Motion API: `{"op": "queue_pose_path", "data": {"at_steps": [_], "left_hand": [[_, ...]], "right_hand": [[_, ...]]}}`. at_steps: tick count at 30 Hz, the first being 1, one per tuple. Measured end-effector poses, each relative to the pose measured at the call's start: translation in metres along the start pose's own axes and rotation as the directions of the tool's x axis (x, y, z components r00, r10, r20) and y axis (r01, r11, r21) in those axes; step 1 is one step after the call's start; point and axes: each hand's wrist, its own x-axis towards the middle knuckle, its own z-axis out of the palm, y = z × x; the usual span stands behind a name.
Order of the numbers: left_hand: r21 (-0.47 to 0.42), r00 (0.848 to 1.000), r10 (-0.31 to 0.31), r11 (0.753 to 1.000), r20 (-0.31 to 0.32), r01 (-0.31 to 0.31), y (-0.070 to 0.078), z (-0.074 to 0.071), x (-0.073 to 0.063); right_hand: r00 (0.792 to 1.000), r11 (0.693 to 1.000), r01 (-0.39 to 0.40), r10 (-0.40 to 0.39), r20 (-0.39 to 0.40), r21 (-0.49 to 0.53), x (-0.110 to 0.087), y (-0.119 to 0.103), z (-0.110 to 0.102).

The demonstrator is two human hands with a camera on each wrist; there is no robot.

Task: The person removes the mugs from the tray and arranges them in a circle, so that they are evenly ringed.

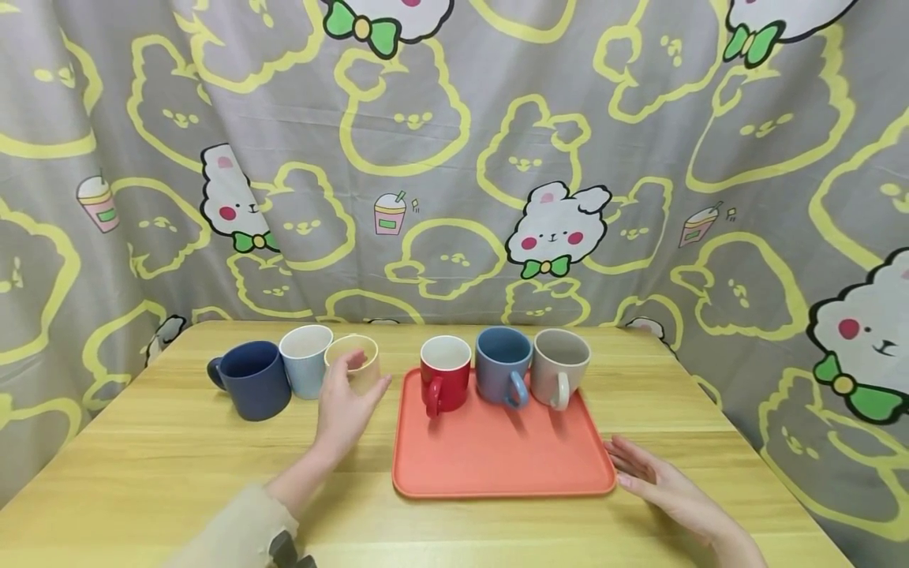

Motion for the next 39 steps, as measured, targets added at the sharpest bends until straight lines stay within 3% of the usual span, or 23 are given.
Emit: {"op": "queue_pose_path", "data": {"at_steps": [4,7,11,14,18,23,27,32,35,39], "left_hand": [[-0.018,0.992,-0.047,0.999,0.120,0.050,0.010,0.006,-0.002],[-0.031,0.972,-0.096,0.994,0.213,0.105,0.015,0.012,-0.004],[-0.047,0.930,-0.172,0.979,0.325,0.198,0.019,0.020,-0.005],[-0.035,0.890,-0.228,0.964,0.396,0.262,0.020,0.026,-0.006],[-0.045,0.847,-0.254,0.950,0.467,0.310,0.017,0.035,-0.006],[-0.087,0.810,-0.242,0.937,0.534,0.338,0.012,0.043,-0.008],[-0.068,0.803,-0.222,0.949,0.553,0.309,0.012,0.049,-0.010],[-0.058,0.812,-0.238,0.947,0.534,0.316,0.013,0.055,-0.012],[-0.112,0.801,-0.273,0.915,0.532,0.387,0.012,0.058,-0.013],[-0.209,0.768,-0.321,0.839,0.554,0.502,0.012,0.058,-0.014]], "right_hand": [[1.000,1.000,0.009,-0.009,-0.004,-0.002,0.000,0.001,0.000],[1.000,1.000,0.004,-0.004,-0.010,-0.009,0.000,0.001,0.001],[1.000,1.000,-0.013,0.013,-0.019,-0.017,0.000,0.000,0.001],[1.000,1.000,-0.018,0.018,-0.020,-0.014,0.000,0.000,0.001],[1.000,1.000,-0.013,0.013,-0.022,-0.006,0.000,0.000,0.001],[1.000,1.000,-0.003,0.003,-0.018,-0.006,-0.001,0.000,0.001],[1.000,1.000,0.010,-0.010,-0.017,0.000,0.000,0.001,0.000],[1.000,1.000,0.000,0.000,-0.013,0.007,-0.001,0.001,0.000],[1.000,1.000,-0.021,0.021,-0.014,0.000,-0.001,0.000,0.000],[0.998,0.999,-0.054,0.053,-0.024,-0.005,0.000,-0.001,0.000]]}}
